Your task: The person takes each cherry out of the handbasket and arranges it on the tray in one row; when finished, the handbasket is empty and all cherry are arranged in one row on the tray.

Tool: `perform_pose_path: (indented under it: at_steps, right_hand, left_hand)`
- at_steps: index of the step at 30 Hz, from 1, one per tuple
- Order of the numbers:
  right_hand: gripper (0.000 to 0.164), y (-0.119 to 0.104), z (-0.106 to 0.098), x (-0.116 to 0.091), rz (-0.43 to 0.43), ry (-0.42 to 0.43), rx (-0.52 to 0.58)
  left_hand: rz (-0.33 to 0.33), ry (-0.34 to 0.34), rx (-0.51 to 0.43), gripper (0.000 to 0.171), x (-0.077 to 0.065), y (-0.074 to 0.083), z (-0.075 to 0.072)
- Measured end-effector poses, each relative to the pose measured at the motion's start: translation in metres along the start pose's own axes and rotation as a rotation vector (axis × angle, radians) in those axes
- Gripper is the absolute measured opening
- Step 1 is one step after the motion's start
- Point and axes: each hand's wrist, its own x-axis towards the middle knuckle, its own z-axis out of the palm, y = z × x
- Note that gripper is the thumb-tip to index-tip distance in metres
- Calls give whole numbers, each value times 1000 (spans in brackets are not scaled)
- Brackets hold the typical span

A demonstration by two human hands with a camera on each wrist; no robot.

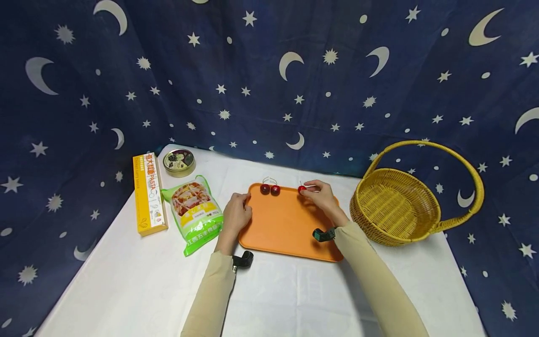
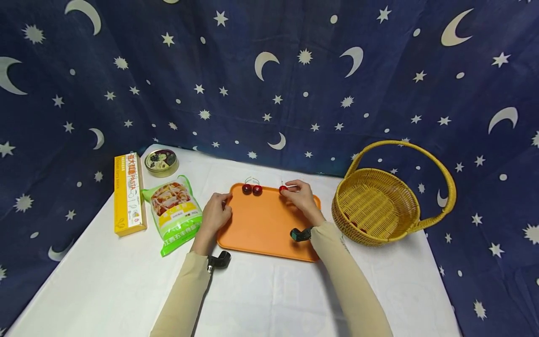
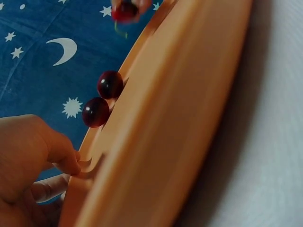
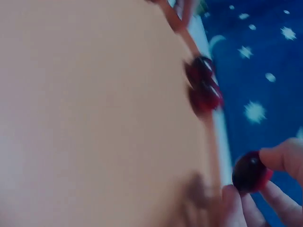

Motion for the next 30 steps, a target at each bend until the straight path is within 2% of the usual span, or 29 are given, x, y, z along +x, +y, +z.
perform_pose_path:
  at_steps: [3, 5, 7, 11, 15, 23, 26, 30]
  right_hand:
    - [33, 4, 26, 2, 67, 24, 43]
    - [30, 5, 39, 3, 81, 57, 53]
    - [28, 6, 50, 2, 65, 103, 40]
    - [24, 4, 66, 1, -25, 195, -66]
    - [23, 4, 74, 3, -75, 243, -137]
    - [23, 4, 60, 3, -52, 231, -129]
    - [24, 0, 46, 1, -42, 219, -116]
    - [24, -6, 19, 1, -82, 211, -142]
  left_hand:
    - [11, 8, -4, 41, -1, 0, 0]
    - [17, 9, -3, 40, -2, 1, 0]
    - [19, 10, -2, 40, -3, 1, 0]
    - [8, 8, -2, 40, -2, 1, 0]
    - [1, 10, -3, 40, -1, 2, -1]
    - [-1, 3, 4, 41, 0, 4, 1]
    - [0, 7, 10, 42, 0, 4, 0]
    - [14, 24, 14, 42, -1, 2, 0]
